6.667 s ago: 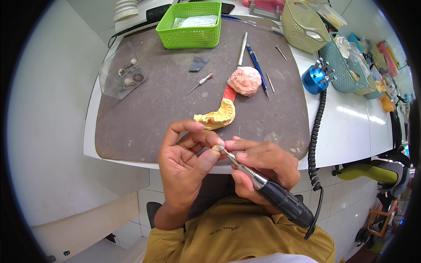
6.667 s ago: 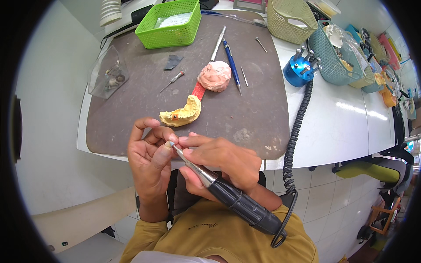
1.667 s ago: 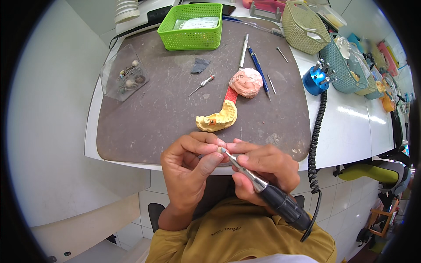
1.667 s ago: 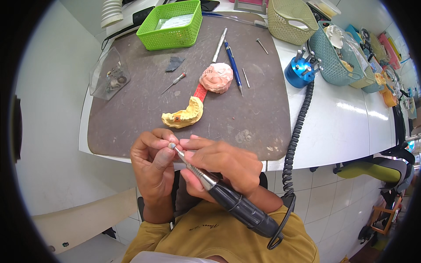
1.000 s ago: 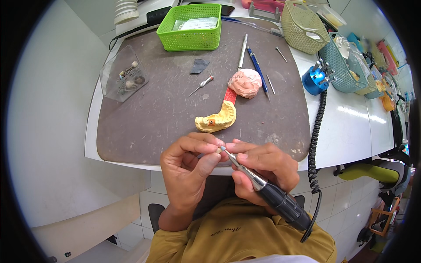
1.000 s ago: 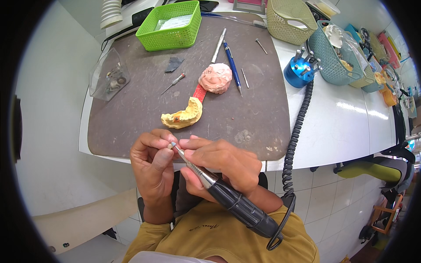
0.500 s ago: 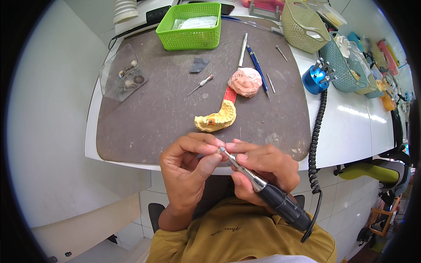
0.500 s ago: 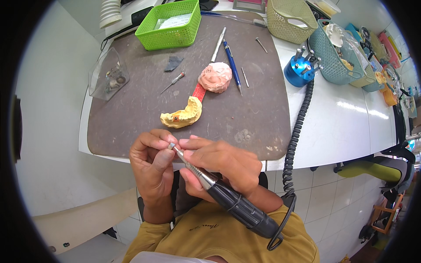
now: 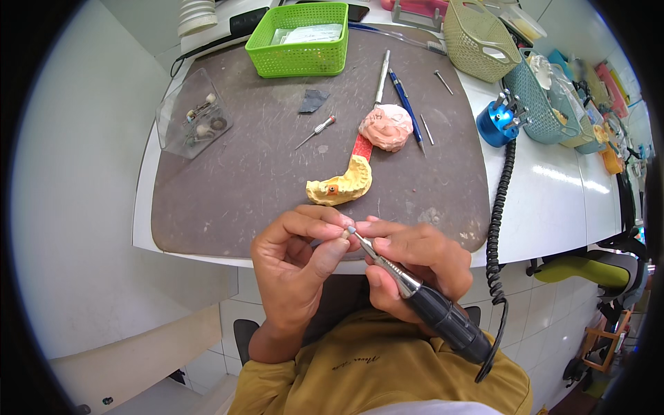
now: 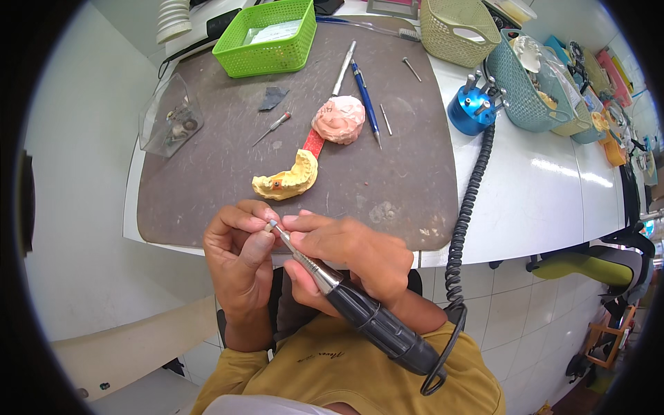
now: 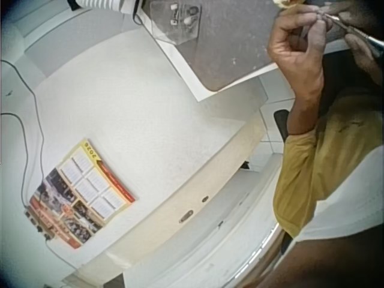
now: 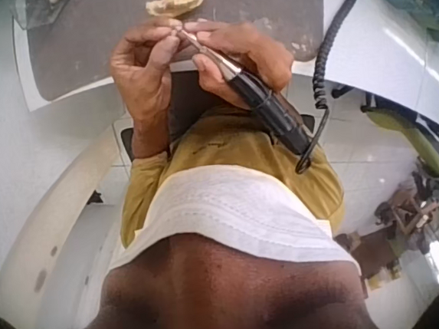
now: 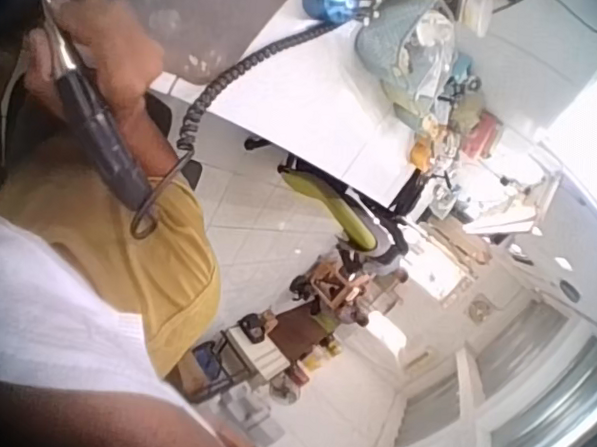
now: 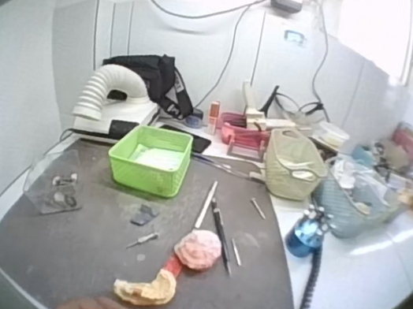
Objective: The person polishes a dental crown using a rotary tool, then places it onto a dental mold. They use a small blade to scrape the edges of the mold.
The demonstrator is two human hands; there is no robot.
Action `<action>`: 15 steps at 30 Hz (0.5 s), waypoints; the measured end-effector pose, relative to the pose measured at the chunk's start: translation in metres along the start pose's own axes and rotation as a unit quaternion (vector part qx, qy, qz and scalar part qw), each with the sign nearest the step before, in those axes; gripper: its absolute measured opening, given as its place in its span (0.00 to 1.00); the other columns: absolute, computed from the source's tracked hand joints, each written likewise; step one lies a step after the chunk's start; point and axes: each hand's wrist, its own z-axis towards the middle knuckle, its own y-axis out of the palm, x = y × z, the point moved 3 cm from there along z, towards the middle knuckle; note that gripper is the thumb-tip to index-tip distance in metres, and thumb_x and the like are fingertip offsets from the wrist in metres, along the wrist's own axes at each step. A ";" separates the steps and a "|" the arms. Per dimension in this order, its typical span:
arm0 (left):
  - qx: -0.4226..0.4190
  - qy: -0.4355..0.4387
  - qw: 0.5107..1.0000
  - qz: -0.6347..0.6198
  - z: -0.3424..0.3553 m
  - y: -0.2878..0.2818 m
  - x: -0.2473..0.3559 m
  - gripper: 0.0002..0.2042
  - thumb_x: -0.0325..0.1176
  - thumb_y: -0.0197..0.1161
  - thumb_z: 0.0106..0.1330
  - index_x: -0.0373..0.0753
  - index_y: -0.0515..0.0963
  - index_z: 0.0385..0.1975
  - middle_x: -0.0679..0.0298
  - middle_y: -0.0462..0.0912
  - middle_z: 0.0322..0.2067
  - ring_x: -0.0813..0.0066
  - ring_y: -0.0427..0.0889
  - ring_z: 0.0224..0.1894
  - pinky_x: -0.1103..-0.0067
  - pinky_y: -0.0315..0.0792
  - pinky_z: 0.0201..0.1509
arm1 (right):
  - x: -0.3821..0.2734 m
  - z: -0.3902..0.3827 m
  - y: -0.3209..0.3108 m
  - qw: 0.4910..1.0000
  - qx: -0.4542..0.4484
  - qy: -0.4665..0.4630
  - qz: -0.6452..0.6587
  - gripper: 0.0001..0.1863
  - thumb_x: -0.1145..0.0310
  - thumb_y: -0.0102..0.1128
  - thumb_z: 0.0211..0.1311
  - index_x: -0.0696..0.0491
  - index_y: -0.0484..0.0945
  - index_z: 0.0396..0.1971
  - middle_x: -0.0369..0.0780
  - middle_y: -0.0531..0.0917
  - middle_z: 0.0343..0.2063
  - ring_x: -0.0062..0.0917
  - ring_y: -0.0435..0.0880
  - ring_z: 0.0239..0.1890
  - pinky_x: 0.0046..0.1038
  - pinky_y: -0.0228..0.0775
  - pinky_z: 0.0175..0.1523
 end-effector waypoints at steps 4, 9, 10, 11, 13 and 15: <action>-0.004 0.009 1.000 0.005 0.001 -0.001 -0.001 0.06 0.13 0.62 0.61 0.30 0.78 0.35 0.52 0.80 0.40 0.68 0.85 0.42 0.72 0.83 0.50 | -0.001 0.001 0.000 1.000 -0.007 -0.011 0.006 0.17 0.79 0.75 0.44 0.61 0.81 0.36 0.47 0.87 0.31 0.39 0.90 0.39 0.39 0.84 0.48; -0.007 0.018 1.000 0.007 0.001 -0.001 -0.002 0.07 0.14 0.63 0.61 0.30 0.77 0.36 0.52 0.81 0.40 0.68 0.84 0.44 0.72 0.83 0.49 | -0.001 0.001 -0.001 1.000 -0.010 0.000 0.010 0.17 0.80 0.75 0.45 0.61 0.81 0.37 0.47 0.87 0.32 0.39 0.90 0.40 0.39 0.84 0.48; -0.005 0.015 1.000 0.007 0.001 -0.001 -0.002 0.08 0.14 0.63 0.61 0.31 0.76 0.37 0.52 0.81 0.40 0.68 0.84 0.44 0.72 0.83 0.49 | -0.001 0.001 -0.001 1.000 -0.013 -0.003 0.016 0.16 0.80 0.75 0.45 0.61 0.81 0.37 0.47 0.87 0.32 0.39 0.89 0.40 0.39 0.84 0.48; -0.003 0.013 1.000 0.006 0.001 -0.001 -0.001 0.09 0.14 0.63 0.61 0.31 0.75 0.38 0.52 0.81 0.40 0.69 0.84 0.44 0.72 0.83 0.49 | -0.001 0.001 -0.001 1.000 -0.011 0.000 0.011 0.16 0.80 0.75 0.45 0.61 0.81 0.37 0.47 0.87 0.32 0.39 0.89 0.40 0.39 0.84 0.48; 0.001 0.006 1.000 0.003 0.000 -0.002 -0.001 0.11 0.14 0.64 0.61 0.32 0.73 0.40 0.52 0.81 0.40 0.69 0.83 0.44 0.72 0.83 0.49 | -0.001 0.002 -0.001 1.000 -0.007 0.008 0.003 0.16 0.80 0.75 0.45 0.61 0.81 0.37 0.47 0.87 0.32 0.39 0.89 0.40 0.39 0.84 0.48; 0.004 -0.005 1.000 -0.001 -0.001 -0.002 -0.001 0.12 0.14 0.64 0.61 0.32 0.72 0.41 0.52 0.81 0.40 0.69 0.83 0.44 0.72 0.83 0.50 | -0.001 0.002 -0.001 1.000 -0.007 0.004 0.012 0.16 0.80 0.75 0.45 0.61 0.81 0.37 0.47 0.87 0.32 0.39 0.89 0.40 0.39 0.84 0.48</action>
